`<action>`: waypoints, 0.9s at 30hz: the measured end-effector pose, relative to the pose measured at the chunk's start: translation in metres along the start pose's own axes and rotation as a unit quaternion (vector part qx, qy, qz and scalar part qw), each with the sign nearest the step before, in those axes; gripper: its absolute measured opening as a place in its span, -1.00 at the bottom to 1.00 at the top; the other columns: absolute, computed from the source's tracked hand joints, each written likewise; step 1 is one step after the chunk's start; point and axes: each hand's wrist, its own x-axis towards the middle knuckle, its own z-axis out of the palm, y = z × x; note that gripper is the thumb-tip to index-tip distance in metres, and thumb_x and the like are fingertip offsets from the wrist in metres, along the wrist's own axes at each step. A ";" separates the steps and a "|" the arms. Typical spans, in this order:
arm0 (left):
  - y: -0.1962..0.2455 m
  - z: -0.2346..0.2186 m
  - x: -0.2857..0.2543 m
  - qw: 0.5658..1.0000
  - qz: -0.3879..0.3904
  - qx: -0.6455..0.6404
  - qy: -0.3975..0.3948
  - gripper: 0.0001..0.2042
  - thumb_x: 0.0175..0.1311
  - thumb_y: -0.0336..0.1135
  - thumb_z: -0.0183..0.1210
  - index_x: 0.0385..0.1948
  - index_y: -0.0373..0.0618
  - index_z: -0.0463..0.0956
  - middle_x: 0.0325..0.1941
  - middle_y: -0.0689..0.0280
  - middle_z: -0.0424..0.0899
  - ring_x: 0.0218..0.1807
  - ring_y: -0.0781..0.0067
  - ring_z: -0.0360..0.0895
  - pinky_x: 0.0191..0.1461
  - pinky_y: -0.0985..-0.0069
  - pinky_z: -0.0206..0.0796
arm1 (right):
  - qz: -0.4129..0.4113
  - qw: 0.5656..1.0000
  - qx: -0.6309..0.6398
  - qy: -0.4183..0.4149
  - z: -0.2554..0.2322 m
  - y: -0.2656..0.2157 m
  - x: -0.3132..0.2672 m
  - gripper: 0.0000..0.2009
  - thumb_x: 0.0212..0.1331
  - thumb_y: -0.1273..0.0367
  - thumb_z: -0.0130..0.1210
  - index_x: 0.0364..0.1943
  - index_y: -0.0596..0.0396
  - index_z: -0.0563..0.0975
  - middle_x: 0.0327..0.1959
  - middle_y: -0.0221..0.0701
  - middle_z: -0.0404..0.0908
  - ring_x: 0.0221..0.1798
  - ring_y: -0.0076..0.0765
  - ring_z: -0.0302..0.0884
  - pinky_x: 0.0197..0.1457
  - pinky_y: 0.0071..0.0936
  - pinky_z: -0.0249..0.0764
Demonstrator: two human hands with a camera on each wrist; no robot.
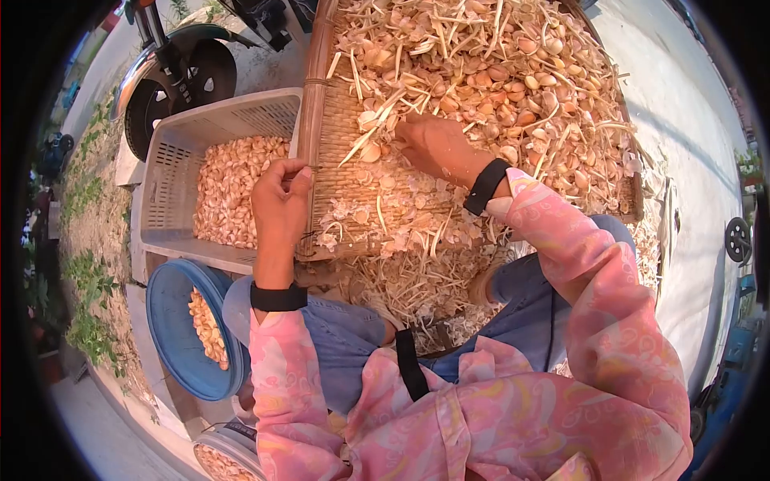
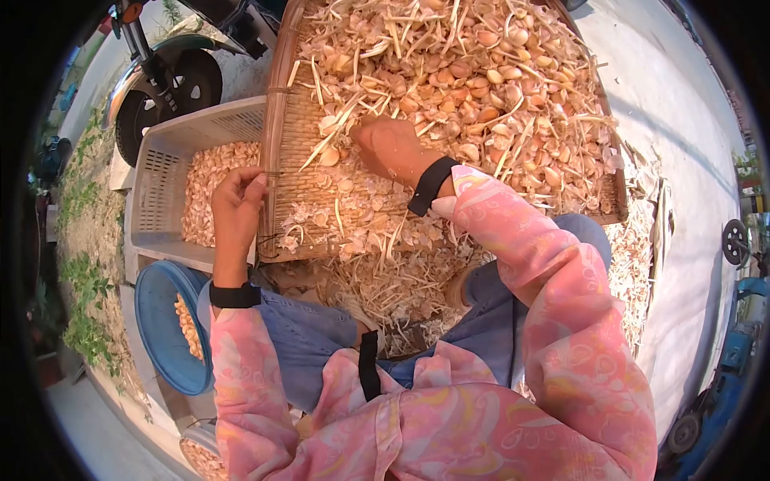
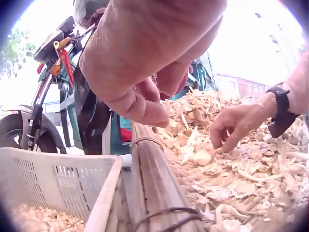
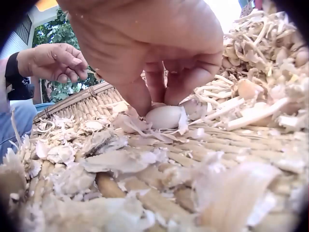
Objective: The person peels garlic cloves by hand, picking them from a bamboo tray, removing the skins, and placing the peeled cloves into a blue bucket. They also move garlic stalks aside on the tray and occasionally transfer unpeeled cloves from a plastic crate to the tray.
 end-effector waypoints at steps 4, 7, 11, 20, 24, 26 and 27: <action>-0.019 0.087 -0.004 0.994 -0.010 -0.044 -0.104 -0.77 0.19 -0.41 0.07 -0.17 -0.35 0.45 -0.38 0.26 0.57 -0.42 0.55 0.51 -0.36 0.60 0.35 | 0.055 0.997 0.029 -0.046 -0.015 0.010 -0.010 -0.86 0.04 0.36 0.03 -0.35 0.09 0.47 -0.39 -0.27 0.50 -0.22 -0.07 0.49 -0.23 -0.22 0.40; -0.023 0.120 0.001 0.994 -0.011 -0.032 -0.101 -0.75 0.19 -0.44 0.04 -0.13 -0.39 0.43 -0.38 0.24 0.57 -0.43 0.54 0.52 -0.38 0.60 0.36 | 0.010 0.998 0.068 0.000 -0.009 0.016 -0.015 -0.86 0.01 0.36 0.05 -0.35 0.10 0.47 -0.40 -0.25 0.52 -0.25 -0.06 0.50 -0.23 -0.22 0.41; -0.024 0.131 0.012 0.992 -0.021 0.001 -0.122 -0.76 0.22 -0.47 -0.05 -0.15 -0.43 0.45 -0.39 0.23 0.58 -0.46 0.53 0.52 -0.39 0.58 0.36 | -0.018 0.999 0.028 0.015 -0.001 0.006 -0.010 -0.84 -0.05 0.37 0.10 -0.37 0.11 0.49 -0.37 -0.24 0.56 -0.23 -0.07 0.53 -0.22 -0.23 0.44; -0.031 0.140 0.026 0.991 -0.075 -0.011 -0.109 -0.76 0.26 -0.47 -0.15 -0.21 -0.40 0.48 -0.32 0.17 0.60 -0.55 0.50 0.52 -0.43 0.57 0.33 | -0.018 0.997 -0.055 -0.046 0.006 0.000 0.024 -0.83 -0.18 0.35 0.15 -0.46 0.11 0.55 -0.48 -0.20 0.60 -0.33 -0.09 0.59 -0.32 -0.24 0.49; -0.021 0.134 0.016 0.997 -0.035 -0.035 -0.064 -0.75 0.26 -0.46 -0.12 -0.14 -0.37 0.46 -0.26 0.17 0.59 -0.51 0.50 0.53 -0.41 0.57 0.33 | -0.019 0.998 -0.047 -0.032 0.002 0.000 0.023 -0.81 -0.16 0.35 0.12 -0.42 0.11 0.53 -0.49 -0.19 0.59 -0.34 -0.09 0.58 -0.33 -0.24 0.48; -0.008 0.127 0.009 0.987 -0.106 -0.116 -0.028 -0.74 0.28 -0.43 -0.10 -0.09 -0.35 0.45 -0.23 0.17 0.59 -0.46 0.49 0.55 -0.38 0.58 0.35 | 0.000 1.000 -0.018 -0.025 -0.002 0.000 0.016 -0.80 -0.15 0.35 0.10 -0.39 0.11 0.52 -0.48 -0.19 0.59 -0.34 -0.08 0.58 -0.34 -0.25 0.47; -0.001 0.124 0.007 0.977 -0.141 -0.157 -0.011 -0.74 0.29 -0.42 -0.09 -0.06 -0.34 0.44 -0.21 0.18 0.59 -0.44 0.49 0.55 -0.36 0.59 0.36 | 0.026 0.999 0.031 -0.029 -0.004 0.000 0.013 -0.78 -0.09 0.33 0.09 -0.33 0.10 0.51 -0.50 -0.23 0.59 -0.39 -0.11 0.57 -0.36 -0.29 0.45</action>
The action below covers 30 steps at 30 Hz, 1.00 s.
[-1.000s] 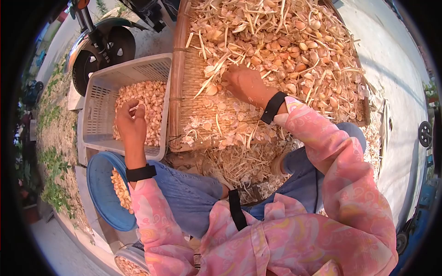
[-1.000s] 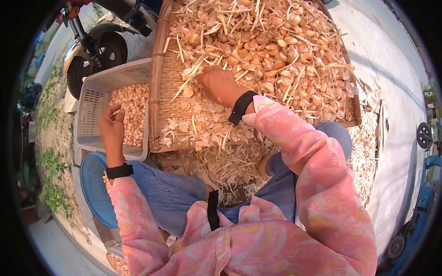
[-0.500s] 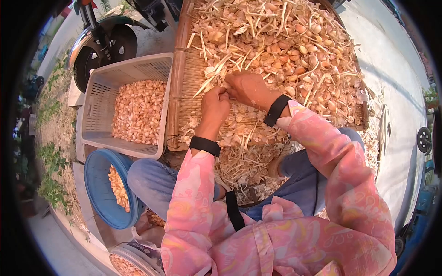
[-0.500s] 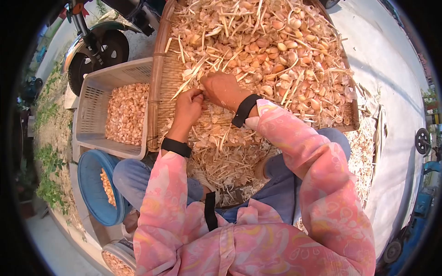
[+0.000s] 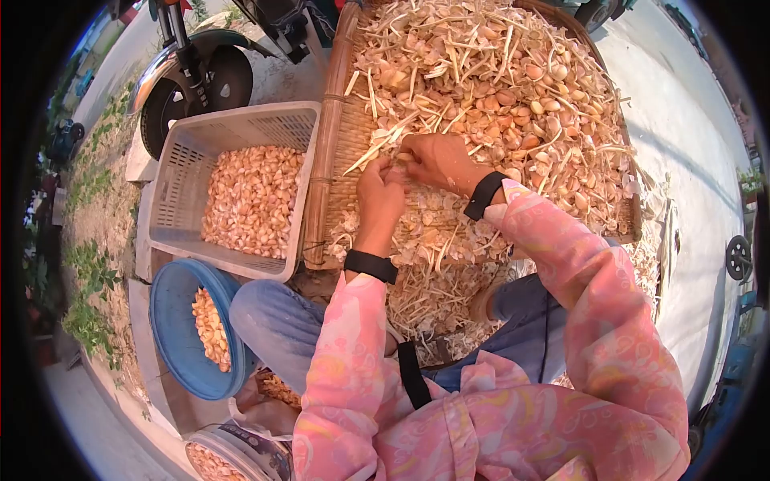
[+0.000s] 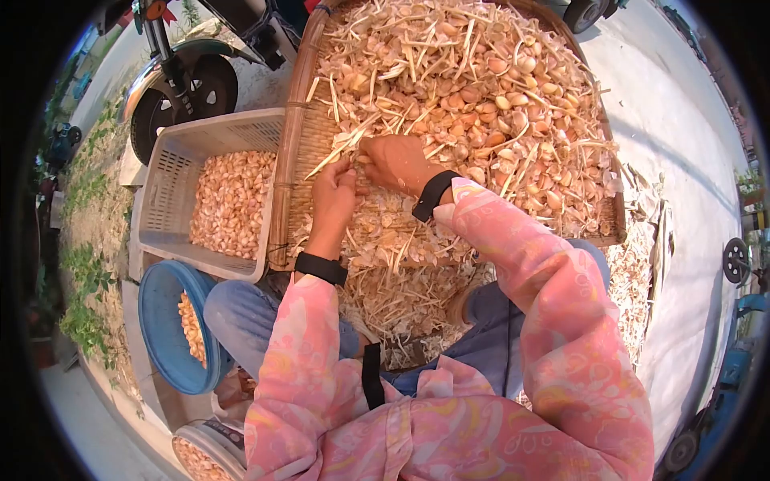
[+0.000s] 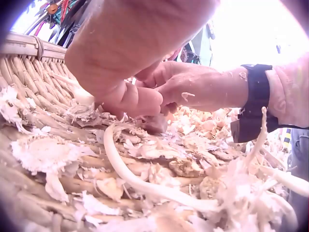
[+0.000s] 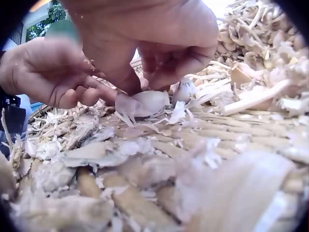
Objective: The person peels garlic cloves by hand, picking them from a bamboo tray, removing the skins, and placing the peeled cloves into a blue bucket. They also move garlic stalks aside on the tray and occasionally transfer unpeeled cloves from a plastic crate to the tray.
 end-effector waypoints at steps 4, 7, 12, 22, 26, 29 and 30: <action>0.009 -0.006 -0.011 0.988 0.064 -0.133 -0.055 -0.70 0.18 -0.45 0.11 -0.05 -0.32 0.43 -0.31 0.17 0.60 -0.30 0.52 0.54 -0.27 0.61 0.39 | 0.014 0.943 0.333 0.004 -0.002 0.000 -0.020 -0.79 0.04 0.31 0.11 -0.27 0.12 0.51 -0.52 -0.37 0.54 -0.46 -0.42 0.50 -0.35 -0.48 0.42; 0.018 -0.010 -0.023 0.982 0.122 -0.110 -0.093 -0.72 0.17 -0.41 0.17 -0.10 -0.32 0.46 -0.36 0.25 0.59 -0.35 0.57 0.52 -0.28 0.63 0.38 | 0.015 0.900 0.434 0.019 -0.009 -0.006 -0.035 -0.84 0.04 0.40 0.13 -0.29 0.14 0.50 -0.48 -0.43 0.53 -0.42 -0.53 0.46 -0.32 -0.54 0.40; 0.024 -0.017 -0.041 0.982 0.160 -0.066 -0.077 -0.79 0.18 -0.39 0.17 -0.19 -0.28 0.49 -0.37 0.29 0.60 -0.38 0.60 0.53 -0.28 0.71 0.40 | 0.039 0.879 0.475 0.018 -0.028 -0.016 -0.054 -0.87 0.06 0.45 0.14 -0.32 0.16 0.47 -0.47 -0.51 0.50 -0.41 -0.67 0.40 -0.31 -0.66 0.37; 0.021 -0.028 -0.075 0.821 -0.152 -0.535 -0.129 -0.70 0.36 -0.33 -0.11 0.01 -0.35 0.31 -0.09 0.06 0.51 -0.17 0.33 0.55 -0.08 0.53 0.49 | -0.065 0.890 0.444 0.084 -0.038 -0.034 -0.074 -0.83 0.10 0.44 0.10 -0.21 0.12 0.49 -0.34 -0.47 0.50 -0.31 -0.56 0.48 -0.22 -0.60 0.39; 0.002 -0.031 -0.073 0.765 -0.221 -0.596 -0.101 -0.63 0.35 -0.32 -0.12 0.10 -0.37 0.21 0.00 -0.03 0.44 -0.14 0.27 0.54 -0.09 0.49 0.50 | -0.082 0.891 0.436 0.094 -0.016 -0.037 -0.069 -0.84 0.13 0.45 0.03 -0.22 0.17 0.51 -0.32 -0.40 0.52 -0.26 -0.46 0.50 -0.14 -0.55 0.41; 0.000 -0.074 -0.061 0.769 -0.167 -0.597 -0.159 -0.63 0.34 -0.34 -0.10 0.10 -0.38 0.21 0.01 -0.05 0.43 -0.15 0.27 0.54 -0.10 0.49 0.51 | 0.072 0.858 0.497 0.104 -0.009 -0.007 -0.054 -0.84 0.14 0.45 0.02 -0.23 0.20 0.51 -0.37 -0.40 0.52 -0.24 -0.45 0.50 -0.15 -0.55 0.41; 0.003 -0.100 -0.050 0.765 -0.127 -0.608 -0.169 -0.63 0.33 -0.35 -0.09 0.10 -0.38 0.21 0.01 -0.05 0.43 -0.15 0.27 0.54 -0.11 0.50 0.51 | 0.070 0.880 0.454 0.121 -0.009 0.002 -0.051 -0.84 0.12 0.43 0.03 -0.23 0.15 0.52 -0.38 -0.37 0.55 -0.27 -0.41 0.50 -0.16 -0.51 0.42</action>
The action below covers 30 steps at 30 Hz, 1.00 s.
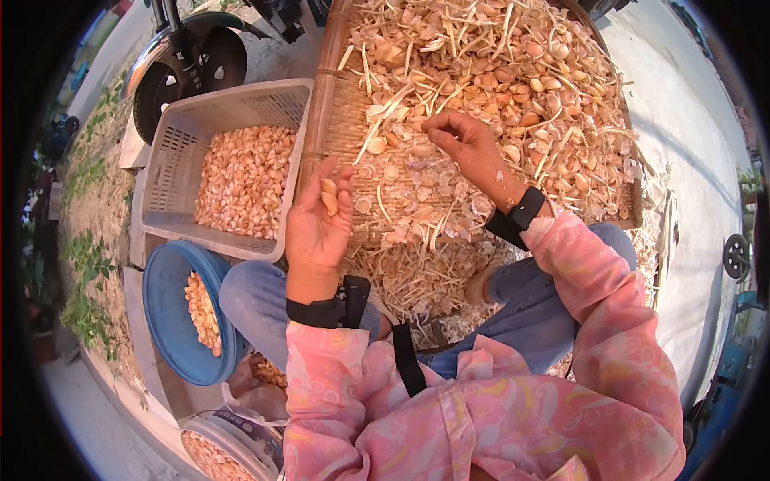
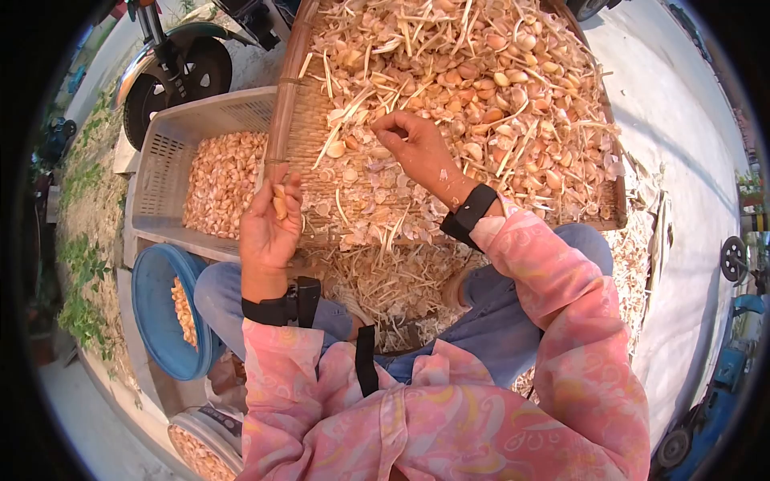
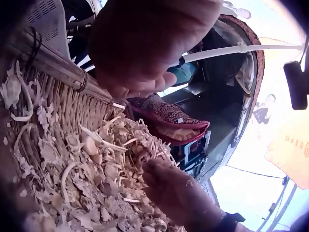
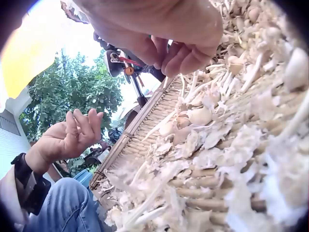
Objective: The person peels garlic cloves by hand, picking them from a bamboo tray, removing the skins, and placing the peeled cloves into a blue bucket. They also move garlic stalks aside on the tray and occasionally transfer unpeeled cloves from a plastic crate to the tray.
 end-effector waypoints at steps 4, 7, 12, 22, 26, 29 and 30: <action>0.089 0.011 -0.003 0.647 0.332 0.651 0.219 -0.60 0.27 -0.30 0.00 0.10 -0.31 0.30 -0.03 0.10 0.50 -0.07 0.47 0.48 0.01 0.59 0.34 | -0.054 0.957 -0.284 -0.006 -0.010 0.002 0.007 -0.84 0.02 0.41 0.08 -0.27 0.04 0.54 -0.30 -0.27 0.54 -0.25 -0.12 0.52 -0.20 -0.34 0.43; 0.042 0.047 0.007 0.675 0.177 0.706 0.119 -0.61 0.26 -0.28 0.02 0.07 -0.31 0.34 -0.10 0.15 0.55 -0.15 0.51 0.51 -0.12 0.64 0.34 | -0.116 0.885 -0.441 -0.096 0.003 0.013 0.002 -0.82 0.03 0.41 0.09 -0.24 0.06 0.50 -0.31 -0.24 0.49 -0.23 -0.08 0.49 -0.21 -0.31 0.43; -0.052 0.032 0.046 0.734 0.066 0.673 0.068 -0.72 0.29 -0.28 0.02 -0.08 -0.26 0.45 -0.34 0.29 0.59 -0.39 0.58 0.53 -0.34 0.66 0.35 | -0.125 0.931 -0.320 -0.122 0.009 0.009 -0.002 -0.77 -0.01 0.44 0.14 -0.22 0.14 0.49 -0.35 -0.21 0.49 -0.27 -0.09 0.49 -0.23 -0.30 0.42; -0.066 0.039 0.021 0.789 0.113 0.601 0.054 -0.77 0.32 -0.27 0.00 -0.21 -0.26 0.48 -0.54 0.36 0.53 -0.56 0.70 0.42 -0.51 0.74 0.27 | 0.012 0.988 -0.020 -0.153 0.015 -0.025 -0.018 -0.87 0.10 0.48 0.12 -0.26 0.17 0.53 -0.49 -0.39 0.56 -0.42 -0.61 0.47 -0.36 -0.59 0.41; -0.065 0.040 0.009 0.827 0.105 0.549 0.065 -0.79 0.32 -0.26 0.00 -0.29 -0.24 0.48 -0.57 0.37 0.52 -0.58 0.71 0.39 -0.55 0.75 0.22 | -0.061 0.980 -0.139 -0.132 0.014 -0.046 -0.030 -0.88 0.16 0.40 0.08 -0.35 0.17 0.55 -0.53 -0.33 0.57 -0.45 -0.48 0.53 -0.40 -0.54 0.41; -0.028 0.046 -0.026 0.830 0.159 0.521 0.124 -0.78 0.32 -0.23 0.00 -0.34 -0.20 0.49 -0.57 0.37 0.53 -0.62 0.73 0.34 -0.58 0.77 0.16 | -0.027 0.952 -0.252 -0.169 0.004 -0.037 -0.026 -0.69 0.17 0.15 0.02 -0.45 0.13 0.55 -0.64 -0.21 0.52 -0.49 -0.07 0.53 -0.42 -0.25 0.41; -0.005 0.047 -0.044 0.808 0.208 0.531 0.147 -0.78 0.31 -0.22 0.01 -0.35 -0.19 0.49 -0.57 0.38 0.53 -0.62 0.74 0.33 -0.59 0.78 0.14 | -0.044 0.892 -0.406 -0.194 -0.001 -0.031 -0.029 -0.63 0.18 0.07 -0.04 -0.41 0.09 0.57 -0.55 -0.23 0.54 -0.42 -0.03 0.53 -0.35 -0.18 0.41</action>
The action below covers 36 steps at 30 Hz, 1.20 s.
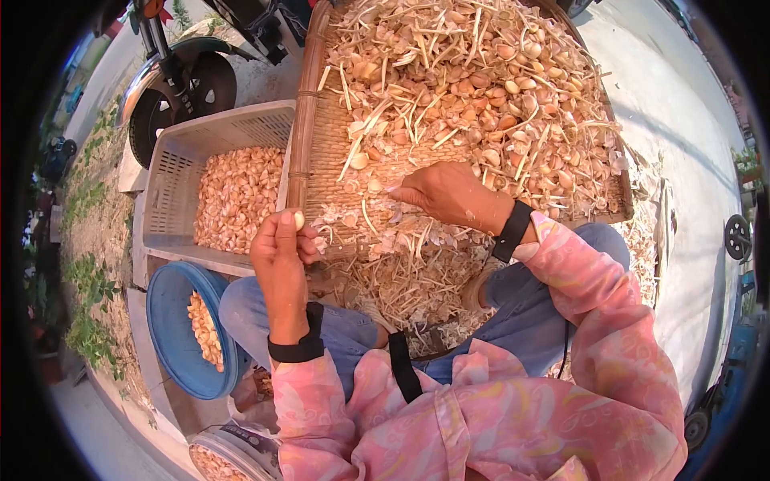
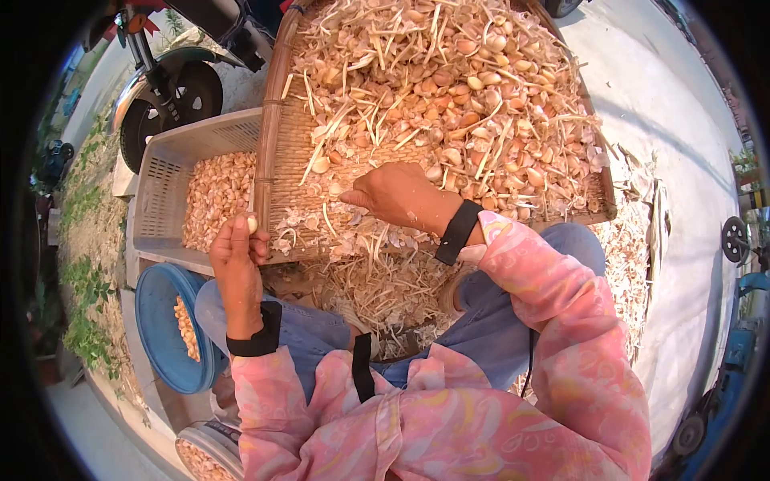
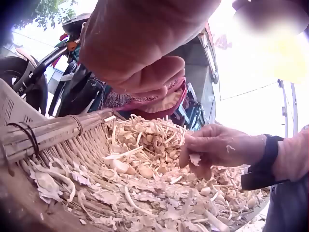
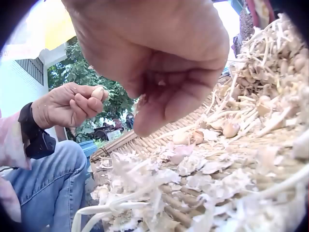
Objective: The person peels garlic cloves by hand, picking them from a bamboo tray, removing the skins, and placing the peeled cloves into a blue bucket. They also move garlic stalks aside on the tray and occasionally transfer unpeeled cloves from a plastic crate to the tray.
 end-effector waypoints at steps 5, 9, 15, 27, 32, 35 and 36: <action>-0.010 -0.218 -0.014 0.894 0.058 0.395 0.202 -0.78 0.24 -0.27 0.05 -0.30 -0.26 0.52 -0.40 0.27 0.58 -0.41 0.58 0.47 -0.32 0.65 0.32 | 0.002 0.993 -0.001 0.116 0.001 0.023 0.017 -0.80 0.11 0.26 0.04 -0.28 0.06 0.53 -0.28 -0.25 0.46 -0.26 -0.03 0.49 -0.23 -0.18 0.41; -0.006 -0.243 -0.018 0.815 0.079 0.538 0.199 -0.74 0.21 -0.29 0.08 -0.20 -0.31 0.51 -0.26 0.23 0.58 -0.22 0.52 0.48 -0.14 0.61 0.31 | -0.012 0.990 -0.044 0.132 0.016 0.054 0.061 -0.82 0.04 0.42 0.01 -0.25 0.08 0.49 -0.28 -0.23 0.47 -0.22 0.00 0.48 -0.19 -0.19 0.41; 0.003 -0.038 0.020 0.977 0.046 0.201 -0.043 -0.75 0.27 -0.29 0.06 -0.13 -0.24 0.48 -0.24 0.30 0.60 -0.25 0.59 0.55 -0.26 0.70 0.32 | 0.010 0.994 0.091 0.063 0.011 0.049 0.066 -0.81 0.04 0.41 0.09 -0.25 0.17 0.49 -0.33 -0.26 0.54 -0.25 -0.19 0.52 -0.20 -0.34 0.42; -0.050 0.090 0.039 0.967 -0.105 -0.205 -0.111 -0.82 0.17 -0.47 0.15 -0.22 -0.33 0.48 -0.33 0.23 0.59 -0.35 0.49 0.55 -0.20 0.59 0.43 | -0.114 0.975 0.123 0.142 -0.007 0.002 0.014 -0.77 -0.01 0.35 0.16 -0.25 0.10 0.51 -0.39 -0.28 0.46 -0.30 -0.13 0.47 -0.25 -0.30 0.40; -0.042 0.096 0.026 0.971 -0.089 -0.212 -0.065 -0.84 0.11 -0.48 0.21 -0.29 -0.31 0.51 -0.36 0.27 0.59 -0.36 0.55 0.53 -0.22 0.63 0.43 | -0.129 0.974 0.102 0.154 -0.014 -0.006 0.009 -0.82 0.00 0.39 0.13 -0.34 0.18 0.46 -0.46 -0.22 0.47 -0.37 -0.12 0.49 -0.31 -0.30 0.41; -0.040 0.096 0.019 0.973 -0.066 -0.215 -0.052 -0.86 0.12 -0.46 0.20 -0.31 -0.29 0.51 -0.37 0.28 0.59 -0.35 0.58 0.52 -0.23 0.66 0.42 | -0.094 0.962 0.230 0.110 -0.015 -0.005 0.003 -0.82 0.10 0.41 0.09 -0.23 0.19 0.47 -0.47 -0.32 0.52 -0.39 -0.38 0.53 -0.31 -0.47 0.45; -0.039 0.094 0.018 0.973 -0.074 -0.216 -0.044 -0.86 0.14 -0.44 0.19 -0.31 -0.28 0.51 -0.38 0.29 0.59 -0.36 0.59 0.52 -0.24 0.66 0.42 | -0.066 0.951 0.289 0.085 -0.015 -0.005 0.001 -0.81 0.14 0.41 0.08 -0.20 0.19 0.48 -0.46 -0.36 0.54 -0.38 -0.46 0.54 -0.30 -0.53 0.47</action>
